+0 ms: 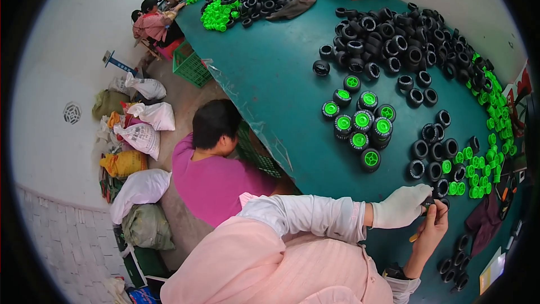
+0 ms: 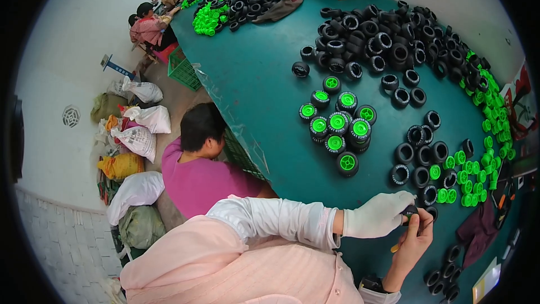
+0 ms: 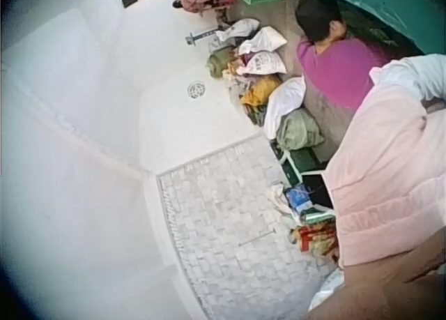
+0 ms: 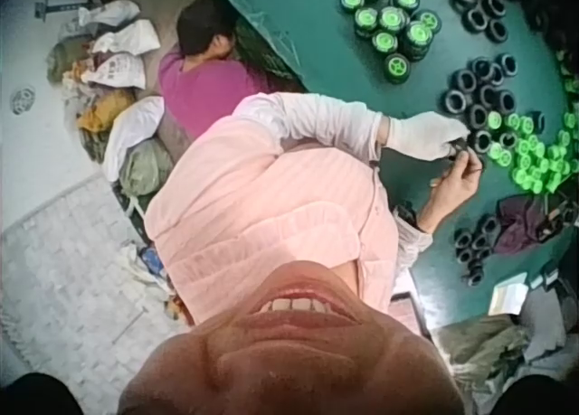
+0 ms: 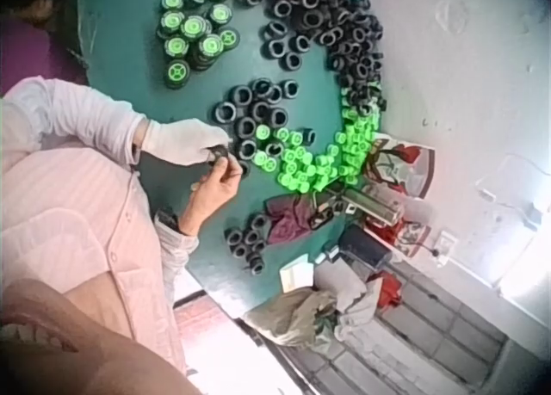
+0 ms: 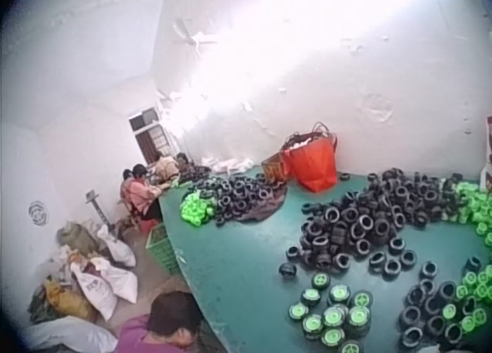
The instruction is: Manually inserting green plastic wheel hubs into black rubber tires.
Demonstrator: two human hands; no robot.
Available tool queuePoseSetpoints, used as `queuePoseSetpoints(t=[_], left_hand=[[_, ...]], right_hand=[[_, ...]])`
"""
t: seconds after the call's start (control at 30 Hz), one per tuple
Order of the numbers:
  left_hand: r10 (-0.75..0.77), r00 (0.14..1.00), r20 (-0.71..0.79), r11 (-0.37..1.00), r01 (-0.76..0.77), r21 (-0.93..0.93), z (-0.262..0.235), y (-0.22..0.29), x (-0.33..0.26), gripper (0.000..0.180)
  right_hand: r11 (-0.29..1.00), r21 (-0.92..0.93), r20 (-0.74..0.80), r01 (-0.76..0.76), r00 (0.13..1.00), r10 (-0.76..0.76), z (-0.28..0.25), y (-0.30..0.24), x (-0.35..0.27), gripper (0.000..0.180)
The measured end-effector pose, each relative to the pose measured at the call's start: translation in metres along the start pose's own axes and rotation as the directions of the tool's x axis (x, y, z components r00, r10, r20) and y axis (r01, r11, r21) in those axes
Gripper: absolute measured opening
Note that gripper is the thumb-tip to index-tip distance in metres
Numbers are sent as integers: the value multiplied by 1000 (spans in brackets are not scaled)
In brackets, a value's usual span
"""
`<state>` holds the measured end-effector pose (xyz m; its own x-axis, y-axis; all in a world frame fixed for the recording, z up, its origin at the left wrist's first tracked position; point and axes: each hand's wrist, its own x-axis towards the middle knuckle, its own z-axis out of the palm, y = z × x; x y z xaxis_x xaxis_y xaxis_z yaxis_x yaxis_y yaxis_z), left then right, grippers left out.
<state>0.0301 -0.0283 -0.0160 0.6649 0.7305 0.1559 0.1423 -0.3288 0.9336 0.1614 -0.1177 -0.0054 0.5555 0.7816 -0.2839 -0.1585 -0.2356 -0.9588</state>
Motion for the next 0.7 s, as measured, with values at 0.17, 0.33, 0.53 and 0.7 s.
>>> queuePoseSetpoints(t=[0.17,0.33,0.53,0.7], left_hand=[[68,998,14,989,-69,133,-6,-2,-3,37],[36,999,34,991,-40,128,-3,1,-8,32],[45,987,-153,999,-40,34,2,-7,-2,11],[-57,991,121,994,68,-84,-45,8,4,23]], right_hand=[[723,-426,69,545,816,-574,6,25,5,12],[975,-188,-37,117,991,-126,5,1,-5,15],[919,-334,-30,208,972,-231,14,-8,-13,18],[1000,-25,15,16,1000,-16,33,-24,-3,19]])
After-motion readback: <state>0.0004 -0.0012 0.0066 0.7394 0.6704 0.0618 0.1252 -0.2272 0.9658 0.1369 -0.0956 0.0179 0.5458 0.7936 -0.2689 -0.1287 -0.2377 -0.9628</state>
